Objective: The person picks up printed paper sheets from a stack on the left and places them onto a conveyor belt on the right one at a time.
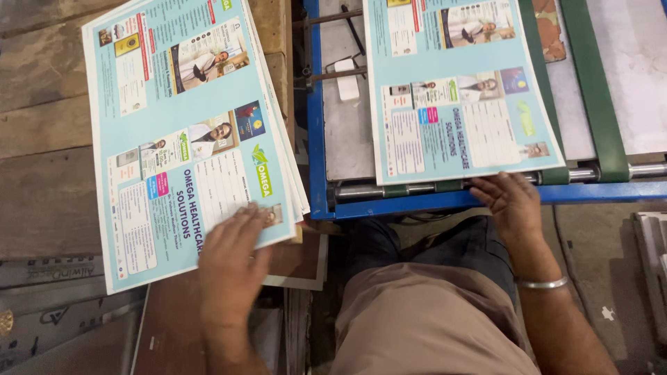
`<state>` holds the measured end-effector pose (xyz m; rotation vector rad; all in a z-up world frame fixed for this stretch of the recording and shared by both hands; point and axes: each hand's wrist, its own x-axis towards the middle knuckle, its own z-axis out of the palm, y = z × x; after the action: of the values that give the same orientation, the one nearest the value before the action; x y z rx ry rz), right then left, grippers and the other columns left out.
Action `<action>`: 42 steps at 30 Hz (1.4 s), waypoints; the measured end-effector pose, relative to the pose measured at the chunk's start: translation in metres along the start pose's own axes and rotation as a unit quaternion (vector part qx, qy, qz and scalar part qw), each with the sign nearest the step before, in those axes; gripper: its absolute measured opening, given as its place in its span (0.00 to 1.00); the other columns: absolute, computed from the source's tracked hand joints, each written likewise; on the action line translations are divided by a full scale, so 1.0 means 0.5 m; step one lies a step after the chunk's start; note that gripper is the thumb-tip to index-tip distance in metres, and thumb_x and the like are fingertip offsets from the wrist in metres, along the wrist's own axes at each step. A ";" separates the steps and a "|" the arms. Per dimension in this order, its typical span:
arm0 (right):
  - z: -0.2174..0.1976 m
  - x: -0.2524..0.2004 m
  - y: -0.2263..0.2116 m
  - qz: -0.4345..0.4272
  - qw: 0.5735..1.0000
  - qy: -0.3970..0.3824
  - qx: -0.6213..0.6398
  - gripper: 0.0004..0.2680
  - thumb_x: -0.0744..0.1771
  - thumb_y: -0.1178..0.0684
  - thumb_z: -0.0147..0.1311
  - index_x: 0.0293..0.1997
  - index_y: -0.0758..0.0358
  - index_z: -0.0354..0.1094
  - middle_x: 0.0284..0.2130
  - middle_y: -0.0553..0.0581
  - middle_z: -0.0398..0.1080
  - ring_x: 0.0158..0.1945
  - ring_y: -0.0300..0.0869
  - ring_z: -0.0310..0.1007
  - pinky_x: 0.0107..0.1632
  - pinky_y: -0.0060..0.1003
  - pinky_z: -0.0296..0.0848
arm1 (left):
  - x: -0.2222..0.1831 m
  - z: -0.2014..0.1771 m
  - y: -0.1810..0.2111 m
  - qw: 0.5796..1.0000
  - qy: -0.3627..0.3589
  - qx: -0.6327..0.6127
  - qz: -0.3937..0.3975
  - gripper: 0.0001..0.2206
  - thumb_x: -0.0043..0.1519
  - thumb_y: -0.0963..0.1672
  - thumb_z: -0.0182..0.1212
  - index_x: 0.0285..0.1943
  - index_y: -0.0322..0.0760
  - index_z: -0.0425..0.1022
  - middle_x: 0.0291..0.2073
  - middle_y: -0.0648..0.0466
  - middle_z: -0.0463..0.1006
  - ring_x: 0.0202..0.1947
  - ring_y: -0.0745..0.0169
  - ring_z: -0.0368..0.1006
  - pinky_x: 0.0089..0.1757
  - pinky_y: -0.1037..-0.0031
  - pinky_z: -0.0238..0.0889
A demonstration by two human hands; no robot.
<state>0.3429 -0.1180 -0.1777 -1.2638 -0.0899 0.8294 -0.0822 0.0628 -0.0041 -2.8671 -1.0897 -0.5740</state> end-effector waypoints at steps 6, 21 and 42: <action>0.064 -0.085 0.000 0.049 0.988 -0.145 -0.003 0.16 0.71 0.55 0.45 0.66 0.76 0.58 0.55 0.72 0.70 0.52 0.55 0.76 0.51 0.45 0.79 | 0.010 -0.015 0.003 0.967 0.165 -0.145 -0.127 0.21 0.63 0.34 0.55 0.65 0.39 0.76 0.61 0.49 0.79 0.65 0.55 0.75 0.66 0.64 0.68; 0.125 -0.113 -0.017 -0.041 0.993 -0.071 0.083 0.07 0.69 0.62 0.52 0.51 0.63 0.64 0.42 0.51 0.68 0.46 0.37 0.72 0.50 0.34 0.76 | 0.053 0.022 0.180 0.999 -0.013 -0.002 0.031 0.32 0.60 0.54 0.65 0.65 0.29 0.68 0.67 0.37 0.68 0.71 0.37 0.58 0.68 0.41 0.43; -0.157 -0.192 0.055 -0.113 0.980 0.160 0.026 0.14 0.69 0.64 0.55 0.62 0.75 0.62 0.53 0.62 0.70 0.52 0.44 0.76 0.53 0.40 0.80 | 0.037 0.028 0.031 0.993 0.103 0.055 0.003 0.13 0.59 0.40 0.68 0.53 0.33 0.81 0.50 0.47 0.83 0.54 0.52 0.79 0.52 0.64 0.72</action>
<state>0.2991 -0.2363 -0.1923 -1.2958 0.0465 0.4239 -0.0549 0.0651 -0.0089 -2.6458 -1.0443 -0.7650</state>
